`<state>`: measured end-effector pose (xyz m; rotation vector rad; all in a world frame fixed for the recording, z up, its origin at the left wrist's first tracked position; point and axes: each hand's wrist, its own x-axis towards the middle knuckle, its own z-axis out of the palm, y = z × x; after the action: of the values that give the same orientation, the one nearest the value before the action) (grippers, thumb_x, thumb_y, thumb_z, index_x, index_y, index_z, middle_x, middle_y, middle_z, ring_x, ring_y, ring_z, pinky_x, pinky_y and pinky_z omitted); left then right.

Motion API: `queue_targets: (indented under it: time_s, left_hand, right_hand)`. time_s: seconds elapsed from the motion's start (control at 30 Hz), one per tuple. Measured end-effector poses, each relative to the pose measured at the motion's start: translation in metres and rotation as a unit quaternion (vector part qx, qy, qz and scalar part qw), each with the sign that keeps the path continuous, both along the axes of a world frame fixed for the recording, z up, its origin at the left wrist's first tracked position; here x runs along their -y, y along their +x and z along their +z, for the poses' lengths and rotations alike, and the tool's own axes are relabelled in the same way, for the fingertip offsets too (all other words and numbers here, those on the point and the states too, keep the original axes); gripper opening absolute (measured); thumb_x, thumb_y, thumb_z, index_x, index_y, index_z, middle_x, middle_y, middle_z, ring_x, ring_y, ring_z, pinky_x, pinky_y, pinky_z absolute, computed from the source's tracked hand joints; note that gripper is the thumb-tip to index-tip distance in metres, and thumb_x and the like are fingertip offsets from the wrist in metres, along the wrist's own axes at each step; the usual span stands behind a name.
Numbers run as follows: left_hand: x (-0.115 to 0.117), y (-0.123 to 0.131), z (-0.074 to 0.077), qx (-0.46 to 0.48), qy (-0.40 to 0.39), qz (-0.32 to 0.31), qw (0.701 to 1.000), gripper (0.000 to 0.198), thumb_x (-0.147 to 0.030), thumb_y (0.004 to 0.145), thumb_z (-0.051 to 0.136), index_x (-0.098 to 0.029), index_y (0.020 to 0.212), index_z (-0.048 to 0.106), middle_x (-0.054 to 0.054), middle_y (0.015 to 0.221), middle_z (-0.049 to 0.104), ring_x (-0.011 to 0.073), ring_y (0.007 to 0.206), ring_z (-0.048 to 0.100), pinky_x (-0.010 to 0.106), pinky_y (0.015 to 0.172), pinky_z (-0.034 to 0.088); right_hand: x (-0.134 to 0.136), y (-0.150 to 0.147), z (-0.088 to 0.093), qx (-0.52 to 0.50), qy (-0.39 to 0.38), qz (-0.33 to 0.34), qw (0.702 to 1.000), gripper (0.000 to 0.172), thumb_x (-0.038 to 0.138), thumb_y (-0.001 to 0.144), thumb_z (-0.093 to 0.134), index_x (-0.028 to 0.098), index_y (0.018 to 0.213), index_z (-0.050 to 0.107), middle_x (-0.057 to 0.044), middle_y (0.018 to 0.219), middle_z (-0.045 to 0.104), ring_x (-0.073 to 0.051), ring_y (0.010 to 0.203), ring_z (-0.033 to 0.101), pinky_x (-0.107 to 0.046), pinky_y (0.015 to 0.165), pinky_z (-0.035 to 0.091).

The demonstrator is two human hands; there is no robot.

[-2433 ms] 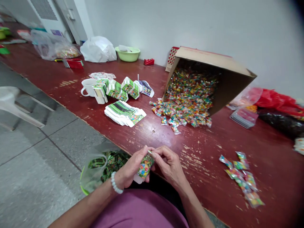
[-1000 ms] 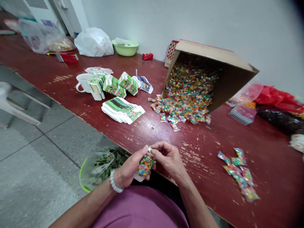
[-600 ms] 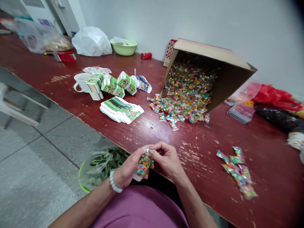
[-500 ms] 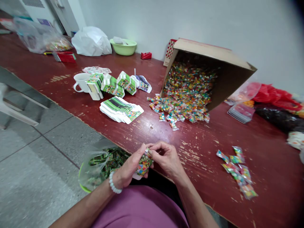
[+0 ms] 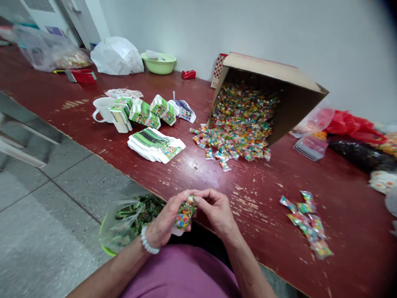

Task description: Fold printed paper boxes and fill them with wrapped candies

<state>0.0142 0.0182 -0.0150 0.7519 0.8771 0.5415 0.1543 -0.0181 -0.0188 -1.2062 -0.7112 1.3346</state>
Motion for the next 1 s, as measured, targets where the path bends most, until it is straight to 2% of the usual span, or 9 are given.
queue_targets:
  time_s: [0.1, 0.2, 0.3, 0.37, 0.47, 0.6, 0.73, 0.87, 1.0]
  left_hand:
    - [-0.001, -0.001, 0.000, -0.001, 0.000, 0.009, 1.000, 0.046, -0.055, 0.088, 0.054, -0.019, 0.115, 0.064, 0.001, 0.070, 0.064, 0.0132, 0.054, 0.058, 0.021, 0.043, 0.049]
    - [-0.003, 0.001, -0.001, 0.014, -0.014, 0.017, 1.000, 0.043, -0.051, 0.089, 0.054, -0.020, 0.116, 0.064, 0.002, 0.077, 0.065, 0.0146, 0.059, 0.060, 0.022, 0.042, 0.048]
    - [-0.004, 0.002, -0.003, 0.012, -0.033, 0.027, 0.999, 0.046, -0.055, 0.089, 0.054, -0.020, 0.117, 0.064, 0.002, 0.077, 0.064, 0.0122, 0.055, 0.057, 0.021, 0.043, 0.047]
    - [-0.005, 0.002, -0.004, 0.011, -0.037, 0.026, 0.999, 0.047, -0.055, 0.087, 0.058, -0.021, 0.120, 0.061, 0.001, 0.077, 0.064, 0.0110, 0.052, 0.057, 0.021, 0.045, 0.048]
    - [-0.011, -0.002, -0.002, 0.036, -0.035, 0.021, 0.999, 0.047, -0.040, 0.082, 0.070, -0.024, 0.124, 0.055, 0.001, 0.082, 0.067, 0.0123, 0.060, 0.063, 0.024, 0.057, 0.052]
    - [-0.022, -0.012, 0.002, 0.022, 0.007, 0.031, 0.999, 0.043, -0.033, 0.079, 0.075, -0.020, 0.116, 0.057, 0.006, 0.096, 0.070, 0.0130, 0.075, 0.065, 0.022, 0.067, 0.052]
    - [-0.033, -0.026, 0.001, -0.039, 0.092, 0.010, 0.995, 0.039, -0.031, 0.073, 0.080, -0.017, 0.103, 0.059, 0.005, 0.100, 0.068, 0.0131, 0.076, 0.061, 0.024, 0.067, 0.052]
    - [-0.046, -0.043, 0.000, -0.123, 0.175, 0.022, 0.977, 0.038, -0.023, 0.068, 0.080, -0.020, 0.099, 0.057, -0.003, 0.082, 0.061, 0.0123, 0.070, 0.058, 0.023, 0.065, 0.051]
    - [-0.059, -0.057, 0.000, -0.164, 0.199, -0.001, 0.966, 0.039, -0.027, 0.070, 0.079, -0.018, 0.103, 0.060, -0.001, 0.086, 0.064, 0.0136, 0.073, 0.060, 0.023, 0.064, 0.052]
  right_hand:
    - [0.003, 0.001, 0.005, 0.031, 0.055, 0.026, 0.998, 0.022, 0.038, 0.076, 0.078, 0.018, 0.074, 0.071, -0.004, 0.084, 0.072, -0.011, 0.054, 0.058, -0.025, 0.052, 0.049]
    - [0.010, -0.001, 0.004, 0.106, 0.112, 0.035, 0.987, 0.017, 0.034, 0.089, 0.066, 0.020, 0.083, 0.073, -0.006, 0.099, 0.070, -0.015, 0.075, 0.064, -0.027, 0.064, 0.052]
    - [0.011, -0.001, -0.002, 0.220, 0.170, 0.010, 0.960, 0.011, 0.027, 0.092, 0.061, 0.023, 0.092, 0.071, -0.007, 0.105, 0.069, -0.019, 0.099, 0.065, -0.032, 0.083, 0.053]
    - [0.002, 0.005, -0.007, 0.284, 0.191, 0.031, 0.939, 0.010, 0.026, 0.092, 0.060, 0.023, 0.093, 0.070, -0.006, 0.108, 0.069, -0.020, 0.104, 0.064, -0.033, 0.090, 0.051]
    - [-0.033, 0.025, -0.011, 0.397, 0.147, 0.077, 0.903, 0.019, 0.029, 0.095, 0.054, 0.023, 0.090, 0.071, -0.005, 0.107, 0.070, -0.018, 0.100, 0.066, -0.030, 0.089, 0.051]
    - [-0.099, 0.058, -0.017, 0.507, 0.038, -0.065, 0.859, 0.028, 0.025, 0.094, 0.047, 0.016, 0.114, 0.066, -0.014, 0.114, 0.067, -0.026, 0.108, 0.061, -0.040, 0.098, 0.044]
    - [-0.143, 0.070, -0.027, 0.535, -0.043, -0.115, 0.836, 0.033, 0.024, 0.086, 0.060, 0.009, 0.115, 0.064, -0.025, 0.120, 0.060, -0.038, 0.118, 0.055, -0.052, 0.099, 0.038]
    - [-0.149, 0.068, -0.034, 0.528, -0.076, -0.113, 0.839, 0.017, 0.025, 0.079, 0.067, 0.015, 0.093, 0.068, -0.020, 0.112, 0.061, -0.038, 0.113, 0.058, -0.050, 0.094, 0.040]
    - [-0.133, 0.064, -0.034, 0.477, -0.059, -0.086, 0.873, 0.014, 0.030, 0.077, 0.069, 0.019, 0.086, 0.066, -0.009, 0.096, 0.066, -0.029, 0.102, 0.061, -0.039, 0.088, 0.045]
